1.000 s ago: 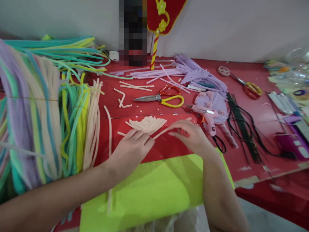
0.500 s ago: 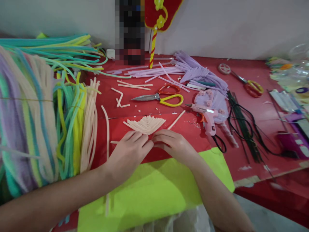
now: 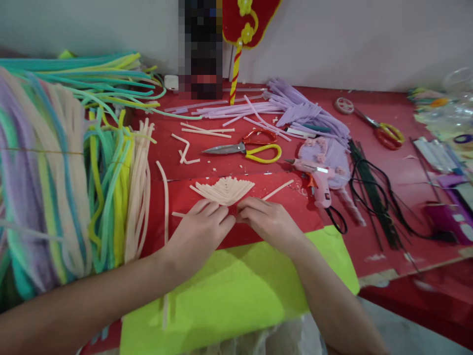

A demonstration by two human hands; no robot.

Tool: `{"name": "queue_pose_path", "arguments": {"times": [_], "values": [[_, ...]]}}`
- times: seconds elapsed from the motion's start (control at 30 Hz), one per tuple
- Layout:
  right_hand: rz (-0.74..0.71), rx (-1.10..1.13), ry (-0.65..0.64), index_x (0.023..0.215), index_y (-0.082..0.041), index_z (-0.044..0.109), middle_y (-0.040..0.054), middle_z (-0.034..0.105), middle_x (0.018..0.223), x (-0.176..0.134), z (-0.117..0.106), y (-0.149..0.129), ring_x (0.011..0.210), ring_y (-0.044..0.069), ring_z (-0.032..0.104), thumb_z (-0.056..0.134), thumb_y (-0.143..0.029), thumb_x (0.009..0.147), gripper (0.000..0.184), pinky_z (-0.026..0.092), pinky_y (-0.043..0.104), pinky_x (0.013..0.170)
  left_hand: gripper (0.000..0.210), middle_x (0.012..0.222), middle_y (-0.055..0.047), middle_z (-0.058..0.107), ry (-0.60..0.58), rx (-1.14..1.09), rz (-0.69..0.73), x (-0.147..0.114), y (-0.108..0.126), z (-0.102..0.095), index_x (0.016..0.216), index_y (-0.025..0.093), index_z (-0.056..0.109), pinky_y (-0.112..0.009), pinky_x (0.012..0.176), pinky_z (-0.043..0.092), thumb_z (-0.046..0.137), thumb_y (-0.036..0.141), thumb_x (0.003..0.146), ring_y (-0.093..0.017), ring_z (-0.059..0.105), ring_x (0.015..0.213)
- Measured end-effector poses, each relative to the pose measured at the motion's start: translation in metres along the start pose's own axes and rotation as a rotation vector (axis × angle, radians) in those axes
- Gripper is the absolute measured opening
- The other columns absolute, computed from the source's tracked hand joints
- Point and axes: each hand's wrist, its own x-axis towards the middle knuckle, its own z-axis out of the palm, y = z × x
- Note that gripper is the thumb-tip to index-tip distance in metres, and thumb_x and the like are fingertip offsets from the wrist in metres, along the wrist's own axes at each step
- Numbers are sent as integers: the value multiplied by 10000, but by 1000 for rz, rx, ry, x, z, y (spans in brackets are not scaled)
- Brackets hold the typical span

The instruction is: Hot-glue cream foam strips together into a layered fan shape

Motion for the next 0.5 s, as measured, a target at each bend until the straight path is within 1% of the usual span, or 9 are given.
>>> {"name": "queue_pose_path", "arguments": {"times": [0.13,0.23,0.3,0.37,0.43,0.5], "values": [[-61,-85,-90,839,-162,599,45,621,883,0,-5,0,780,139,572,415,-165,962,221,438,263,667,144,799,-25,633,4,-15,46,1,1,1,819,160,608,-352,786,438,520,46,816,-201,570,773],[-82,-86,-126,842,-164,606,47,629,890,-1,-7,0,784,146,572,431,-192,962,214,448,275,680,147,768,-16,628,3,-5,106,2,0,-1,794,157,604,-344,805,443,509,52,831,-186,565,752],[-64,-24,-96,879,-169,621,47,635,921,-3,-7,2,811,138,586,430,-196,965,211,462,267,698,149,755,-16,622,8,10,112,2,0,-2,787,158,605,-342,788,448,506,58,838,-184,562,737],[-22,57,-36,911,-177,641,47,639,940,-4,-7,6,836,127,604,425,-194,967,224,479,252,713,144,769,-18,624,28,19,96,2,-2,-3,820,159,618,-348,799,454,509,70,850,-188,572,759],[26,99,35,920,-193,663,45,646,933,-4,-7,12,849,125,617,434,-196,964,234,492,246,720,148,827,-32,640,54,36,59,1,-4,-2,903,156,634,-363,847,456,505,90,874,-196,590,821],[58,101,93,920,-212,677,46,656,945,-3,-5,17,879,135,625,450,-200,957,230,500,254,734,181,915,-60,653,88,63,-4,0,-5,0,1031,144,628,-383,890,455,501,136,903,-211,599,897]]}}
